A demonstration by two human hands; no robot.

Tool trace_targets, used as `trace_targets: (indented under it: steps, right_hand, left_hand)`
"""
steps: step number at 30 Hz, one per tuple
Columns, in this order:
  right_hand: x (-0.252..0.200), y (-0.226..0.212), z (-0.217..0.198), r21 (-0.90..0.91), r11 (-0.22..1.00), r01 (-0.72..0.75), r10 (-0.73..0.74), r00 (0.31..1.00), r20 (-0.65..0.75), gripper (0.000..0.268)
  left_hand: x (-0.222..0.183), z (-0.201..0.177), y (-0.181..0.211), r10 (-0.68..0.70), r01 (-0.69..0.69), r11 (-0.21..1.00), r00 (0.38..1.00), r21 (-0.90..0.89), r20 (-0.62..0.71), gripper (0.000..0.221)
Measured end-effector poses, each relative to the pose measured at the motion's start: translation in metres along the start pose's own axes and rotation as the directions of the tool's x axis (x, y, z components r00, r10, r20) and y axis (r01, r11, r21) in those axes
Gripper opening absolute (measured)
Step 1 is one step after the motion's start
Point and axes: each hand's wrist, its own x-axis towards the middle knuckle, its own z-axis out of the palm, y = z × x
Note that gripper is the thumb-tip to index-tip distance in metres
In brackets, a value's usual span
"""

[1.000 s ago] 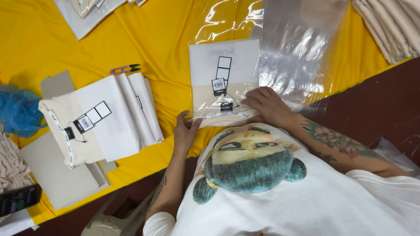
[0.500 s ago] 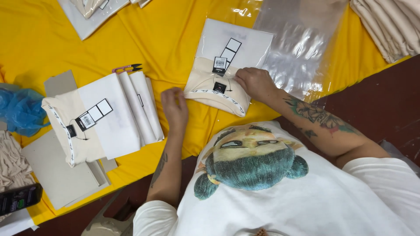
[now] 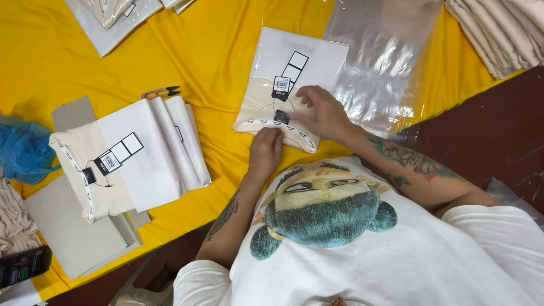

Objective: Packaging folded t-shirts into individual clear plastic bags at a workstation.

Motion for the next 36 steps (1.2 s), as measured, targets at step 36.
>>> trace_targets:
  steps: [36]
  right_hand:
    - [-0.023, -0.049, 0.048, -0.335, 0.574, 0.747, -0.774, 0.629, 0.075, 0.021]
  left_hand:
    - [0.119, -0.062, 0.110, -0.516, 0.511, -0.361, 0.587, -0.780, 0.623, 0.050]
